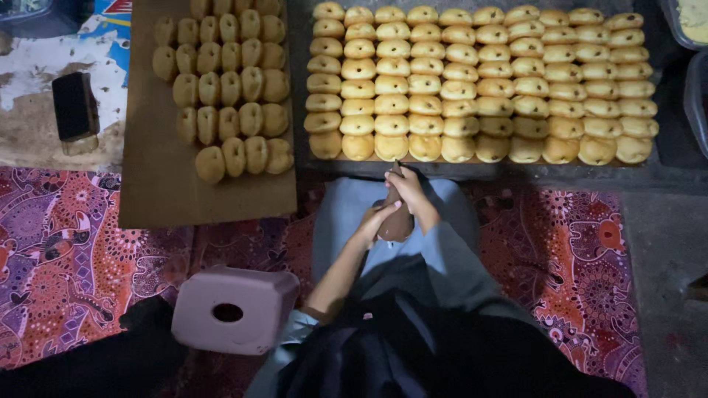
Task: The person sits on the floor and uses a piping bag to fill rows of small round pastries arranged on a tray. The person moves systematically across the tray, squeezing filling into each pastry one at a time.
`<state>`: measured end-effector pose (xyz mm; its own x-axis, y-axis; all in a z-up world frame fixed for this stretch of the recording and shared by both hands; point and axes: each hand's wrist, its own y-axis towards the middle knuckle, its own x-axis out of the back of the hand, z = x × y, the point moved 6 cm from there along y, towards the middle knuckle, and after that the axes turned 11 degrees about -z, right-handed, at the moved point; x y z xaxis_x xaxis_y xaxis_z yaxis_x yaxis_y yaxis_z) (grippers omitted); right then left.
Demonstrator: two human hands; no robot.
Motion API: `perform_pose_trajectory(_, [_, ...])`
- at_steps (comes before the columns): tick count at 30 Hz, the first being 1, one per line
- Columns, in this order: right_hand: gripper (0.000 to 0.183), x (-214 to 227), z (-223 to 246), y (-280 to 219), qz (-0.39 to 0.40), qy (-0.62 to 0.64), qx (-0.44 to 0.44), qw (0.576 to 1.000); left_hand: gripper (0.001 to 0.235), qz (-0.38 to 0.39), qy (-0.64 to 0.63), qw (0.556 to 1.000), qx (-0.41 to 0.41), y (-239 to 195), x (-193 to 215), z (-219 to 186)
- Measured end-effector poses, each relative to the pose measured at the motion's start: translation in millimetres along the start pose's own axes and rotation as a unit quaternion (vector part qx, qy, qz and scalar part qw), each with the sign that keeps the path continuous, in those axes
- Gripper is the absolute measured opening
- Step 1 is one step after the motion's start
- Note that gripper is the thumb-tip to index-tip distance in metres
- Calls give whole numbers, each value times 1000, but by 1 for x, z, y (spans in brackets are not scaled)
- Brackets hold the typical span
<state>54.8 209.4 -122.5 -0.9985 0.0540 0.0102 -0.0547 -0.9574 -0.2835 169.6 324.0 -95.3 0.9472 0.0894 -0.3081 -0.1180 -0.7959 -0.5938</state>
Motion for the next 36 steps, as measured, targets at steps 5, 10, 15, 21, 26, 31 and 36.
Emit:
perform_pose_trajectory(5, [14, -5, 0, 14, 1, -12, 10, 1000, 68, 31, -65, 997, 14, -10, 0, -8])
perform_pose_trajectory(10, [18, -4, -1, 30, -24, -13, -7, 1000, 67, 12, -81, 996, 22, -10, -1, -9])
perform_pose_trajectory(15, [28, -7, 3, 42, -62, -109, 2, 992, 67, -26, -55, 998, 22, 3, 2, -14])
perform_pose_trajectory(21, [36, -6, 9, 43, -106, -145, 64, 982, 70, -43, -39, 998, 37, 12, 6, -13])
perform_pose_trajectory(26, [42, -6, 15, 43, -129, -233, 80, 961, 69, -43, -64, 996, 40, 9, 5, -16])
perform_pose_trajectory(31, [46, -5, 19, 42, -142, -250, 95, 953, 66, -47, -65, 996, 30, 6, 4, -17])
perform_pose_trajectory(36, [47, -3, 13, 39, -140, -227, 31, 963, 61, -35, -96, 995, 23, 4, 0, -14])
